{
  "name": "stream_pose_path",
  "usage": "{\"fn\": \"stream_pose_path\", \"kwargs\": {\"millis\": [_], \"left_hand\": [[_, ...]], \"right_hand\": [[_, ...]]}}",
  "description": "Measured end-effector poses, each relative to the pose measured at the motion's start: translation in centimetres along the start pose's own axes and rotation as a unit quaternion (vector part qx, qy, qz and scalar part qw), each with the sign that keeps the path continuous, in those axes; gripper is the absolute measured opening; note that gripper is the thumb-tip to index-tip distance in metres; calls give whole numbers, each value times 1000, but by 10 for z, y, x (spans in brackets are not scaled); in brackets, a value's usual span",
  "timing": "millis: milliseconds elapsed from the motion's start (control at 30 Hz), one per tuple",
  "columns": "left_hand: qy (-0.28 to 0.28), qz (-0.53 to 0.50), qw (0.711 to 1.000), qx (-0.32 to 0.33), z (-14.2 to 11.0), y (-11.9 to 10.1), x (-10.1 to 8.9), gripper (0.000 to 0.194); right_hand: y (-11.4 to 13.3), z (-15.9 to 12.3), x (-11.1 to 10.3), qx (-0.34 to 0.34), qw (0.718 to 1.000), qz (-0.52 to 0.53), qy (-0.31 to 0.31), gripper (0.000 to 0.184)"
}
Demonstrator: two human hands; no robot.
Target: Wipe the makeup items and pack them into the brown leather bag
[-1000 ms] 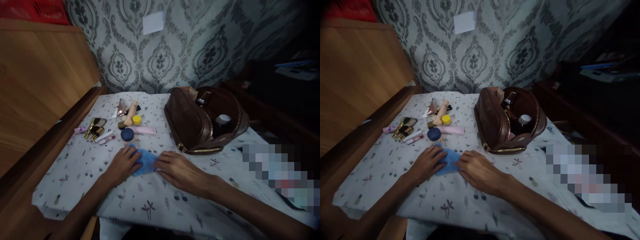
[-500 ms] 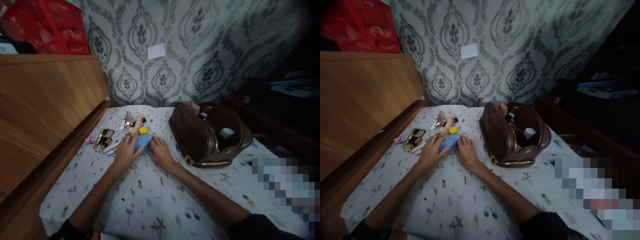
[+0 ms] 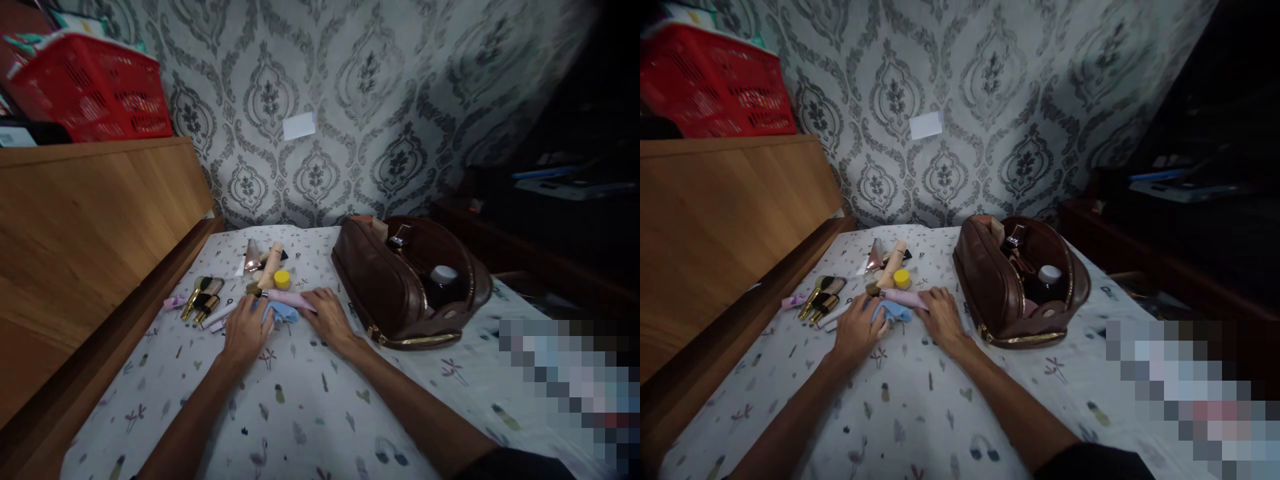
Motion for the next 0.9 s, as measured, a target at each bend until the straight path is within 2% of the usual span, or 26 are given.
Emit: {"fn": "stream_pose_path", "kwargs": {"millis": [167,300,433,567,700,800,900], "left_hand": [[-32,39,998,-49,5,23,-8,31],[-32,65,995,-72,9,32,-11,34],[-22,45,994,-100,20,37,-11,36],[-14,49,987,-155,39,50,-9,39],[5,72,983,-169,55,66,-2,37],[27,87,982,-165,60,74,1,34],[35,93,982,-163,61,75,-2,34]], "right_hand": [[-5,-3,-2,-18,996,85,-36,22],[-10,-3,-3,0,987,150,-63,34],[-14,-1,-5,12,968,227,-108,50],[-17,0,-7,11,945,287,-155,53],[-26,3,-5,35,924,327,-196,54],[-31,6,-1,52,921,331,-198,54],[-29,5,2,55,933,309,-176,42]]}}
Point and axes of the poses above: each hand's wrist, its own z-axis towards the middle knuckle, its own x-axis out of the palm, y = z × x, the point moved 2 cm from there along z, towards the middle knuckle, and after that the axes turned 13 degrees about y, right-handed, at the moved point
